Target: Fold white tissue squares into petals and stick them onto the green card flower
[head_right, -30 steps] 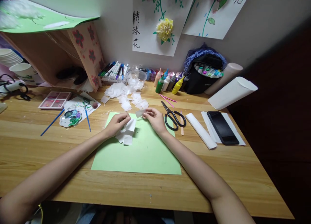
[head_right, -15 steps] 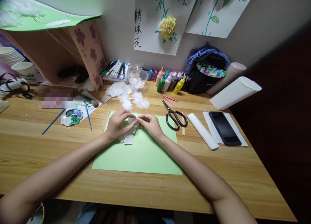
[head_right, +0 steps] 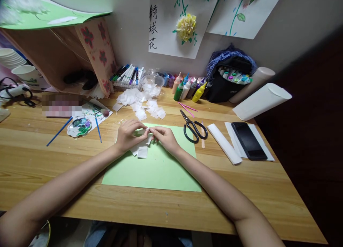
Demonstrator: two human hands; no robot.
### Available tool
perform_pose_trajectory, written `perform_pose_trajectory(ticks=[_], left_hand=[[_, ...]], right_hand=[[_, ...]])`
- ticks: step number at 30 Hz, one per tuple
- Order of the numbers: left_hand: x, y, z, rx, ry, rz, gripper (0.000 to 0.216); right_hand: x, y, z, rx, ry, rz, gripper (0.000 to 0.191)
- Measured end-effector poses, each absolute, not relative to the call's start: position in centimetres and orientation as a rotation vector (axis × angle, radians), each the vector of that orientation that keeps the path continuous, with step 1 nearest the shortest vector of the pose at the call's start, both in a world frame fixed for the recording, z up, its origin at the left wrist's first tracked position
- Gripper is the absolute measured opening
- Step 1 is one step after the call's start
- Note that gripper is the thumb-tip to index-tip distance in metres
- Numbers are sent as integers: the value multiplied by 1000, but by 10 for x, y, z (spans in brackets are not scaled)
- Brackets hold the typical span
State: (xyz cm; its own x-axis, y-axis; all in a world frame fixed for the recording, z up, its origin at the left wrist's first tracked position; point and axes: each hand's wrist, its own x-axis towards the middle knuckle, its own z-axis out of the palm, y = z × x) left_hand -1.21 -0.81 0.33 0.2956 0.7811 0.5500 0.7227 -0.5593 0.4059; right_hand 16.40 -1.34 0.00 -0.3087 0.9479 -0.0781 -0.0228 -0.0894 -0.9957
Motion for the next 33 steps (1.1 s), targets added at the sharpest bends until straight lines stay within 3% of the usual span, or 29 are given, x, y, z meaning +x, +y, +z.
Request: perform_pose_trajectory(ticks=[33], left_hand=[[-12, -8, 5, 2430, 1404, 1137, 13]], right_hand=[[161, -15, 1, -1102, -1395, 1462, 21]])
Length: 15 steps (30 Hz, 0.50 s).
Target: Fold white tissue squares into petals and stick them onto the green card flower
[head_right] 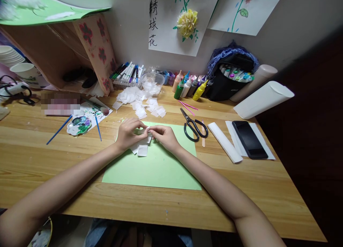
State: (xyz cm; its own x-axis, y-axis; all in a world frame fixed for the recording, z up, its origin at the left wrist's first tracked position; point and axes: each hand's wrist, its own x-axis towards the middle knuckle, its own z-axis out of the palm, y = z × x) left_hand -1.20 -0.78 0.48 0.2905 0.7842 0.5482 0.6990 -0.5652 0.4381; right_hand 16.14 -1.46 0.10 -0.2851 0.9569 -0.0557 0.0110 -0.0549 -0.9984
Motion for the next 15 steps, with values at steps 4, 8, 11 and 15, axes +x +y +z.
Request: perform_pose_trajectory(ticks=[4, 8, 11, 15], left_hand=[[-12, -9, 6, 2436, 1410, 1133, 13], [-11, -9, 6, 2437, 1405, 1141, 13], [-11, -9, 5, 2430, 1399, 1138, 13], [-11, -9, 5, 2420, 1399, 1135, 14]], right_hand=[[162, -14, 1, -1101, -1405, 1457, 22], [163, -13, 0, -1097, -1411, 1454, 21], [163, -13, 1, -1103, -1425, 1448, 21], [162, -13, 1, -1104, -1429, 1441, 21]])
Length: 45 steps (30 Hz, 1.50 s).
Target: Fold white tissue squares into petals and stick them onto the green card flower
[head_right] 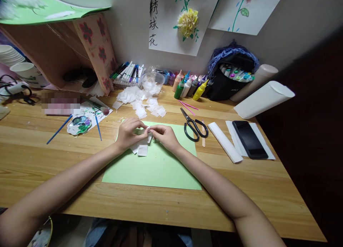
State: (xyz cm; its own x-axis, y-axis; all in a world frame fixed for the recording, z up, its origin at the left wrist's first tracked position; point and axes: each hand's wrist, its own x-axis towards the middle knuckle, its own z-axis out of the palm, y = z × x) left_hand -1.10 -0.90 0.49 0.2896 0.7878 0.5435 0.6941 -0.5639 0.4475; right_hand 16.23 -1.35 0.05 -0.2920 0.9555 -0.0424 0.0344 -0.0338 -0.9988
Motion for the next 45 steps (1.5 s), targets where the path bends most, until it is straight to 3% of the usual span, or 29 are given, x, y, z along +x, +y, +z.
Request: perform_pose_trajectory(ticks=[8, 16, 27, 38, 45], left_hand=[[-12, -9, 7, 2410, 1353, 1142, 12], [-12, -9, 6, 2462, 1301, 1160, 19], [-12, -10, 8, 2381, 1342, 1181, 13], [-20, 14, -6, 1399, 1542, 1327, 18], [-22, 16, -8, 1486, 1394, 1273, 30]], right_hand=[[162, -13, -2, -1115, -1412, 1381, 23], [164, -13, -1, -1119, -1261, 1425, 46], [162, -14, 0, -1117, -1272, 1390, 43], [177, 8, -8, -1194, -1269, 1180, 14], [182, 12, -10, -1169, -1463, 1174, 34]])
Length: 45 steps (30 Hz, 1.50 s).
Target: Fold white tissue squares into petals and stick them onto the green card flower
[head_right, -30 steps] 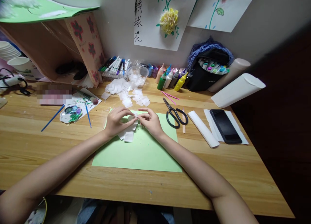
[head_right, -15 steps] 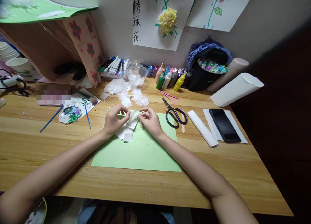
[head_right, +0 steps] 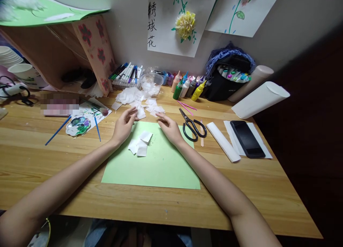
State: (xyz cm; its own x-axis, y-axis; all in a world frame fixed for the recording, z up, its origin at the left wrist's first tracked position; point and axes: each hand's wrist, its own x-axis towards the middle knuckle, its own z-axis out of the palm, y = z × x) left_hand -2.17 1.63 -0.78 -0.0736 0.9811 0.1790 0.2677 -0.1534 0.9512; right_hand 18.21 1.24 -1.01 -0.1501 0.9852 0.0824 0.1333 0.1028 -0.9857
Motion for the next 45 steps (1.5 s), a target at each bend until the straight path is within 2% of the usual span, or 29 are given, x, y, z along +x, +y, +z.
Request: perform_pose_trajectory(ticks=[4, 10, 15, 20, 25, 31, 37, 45], left_hand=[[-22, 16, -8, 1556, 1509, 1302, 35], [-22, 16, -7, 1513, 1521, 1363, 17], [-20, 10, -1, 1611, 1416, 1274, 12], [-19, 8, 2, 1648, 1407, 1248, 13], [-19, 9, 0, 1642, 1413, 1257, 14], [-19, 8, 2, 1661, 1389, 1201, 13], [-20, 4, 9, 1899, 1286, 840, 35], [-17, 2, 9, 1949, 1223, 834, 22]], right_hand=[[183, 5, -3, -1111, -1738, 982, 36], [185, 0, 7, -825, -2284, 930, 47], [181, 2, 5, -939, -2159, 1017, 28], [176, 1, 2, -1015, -2237, 902, 26], [174, -1, 3, -1003, -2321, 785, 16], [174, -3, 2, -955, -2222, 797, 12], [177, -3, 0, -990, -2014, 745, 6], [177, -4, 0, -980, -2012, 665, 6]])
